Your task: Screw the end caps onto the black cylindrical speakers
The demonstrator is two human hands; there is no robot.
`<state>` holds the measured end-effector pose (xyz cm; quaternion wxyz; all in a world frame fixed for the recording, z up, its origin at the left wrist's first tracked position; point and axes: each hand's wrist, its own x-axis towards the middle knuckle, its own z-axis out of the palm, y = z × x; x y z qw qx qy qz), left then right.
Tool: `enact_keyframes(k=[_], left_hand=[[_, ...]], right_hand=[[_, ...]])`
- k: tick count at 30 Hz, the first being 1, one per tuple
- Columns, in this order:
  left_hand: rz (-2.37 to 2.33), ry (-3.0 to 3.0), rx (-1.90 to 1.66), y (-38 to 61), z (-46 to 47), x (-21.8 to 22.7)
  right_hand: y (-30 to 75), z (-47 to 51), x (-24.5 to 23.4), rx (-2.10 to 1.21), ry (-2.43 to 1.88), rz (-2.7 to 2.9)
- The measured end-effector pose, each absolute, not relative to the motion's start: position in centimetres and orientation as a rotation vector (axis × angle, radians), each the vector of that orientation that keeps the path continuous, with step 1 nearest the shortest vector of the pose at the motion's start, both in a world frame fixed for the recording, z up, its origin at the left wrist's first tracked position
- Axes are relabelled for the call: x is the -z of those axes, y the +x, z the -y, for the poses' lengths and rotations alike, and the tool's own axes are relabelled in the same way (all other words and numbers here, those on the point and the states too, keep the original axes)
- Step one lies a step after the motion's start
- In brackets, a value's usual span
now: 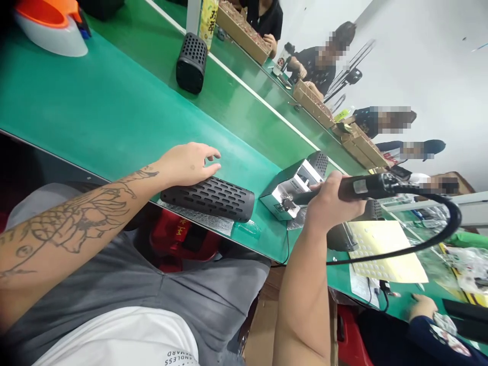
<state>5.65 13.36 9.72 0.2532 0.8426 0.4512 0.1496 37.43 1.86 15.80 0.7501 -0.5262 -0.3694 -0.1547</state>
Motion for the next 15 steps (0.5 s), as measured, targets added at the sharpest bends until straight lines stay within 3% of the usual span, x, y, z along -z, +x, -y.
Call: enact_keyframes(k=[7,15], left_hand=[[-1.226,2.290,-0.410,5.6,-13.3,-9.7],[-1.188,2.271,-0.430,5.6,-13.4,-9.4]], right_hand=[[38.9,-1.5,-13.0,0.302,-1.123,0.814],[32.5,0.4,-16.5,0.205,-1.123,0.751]])
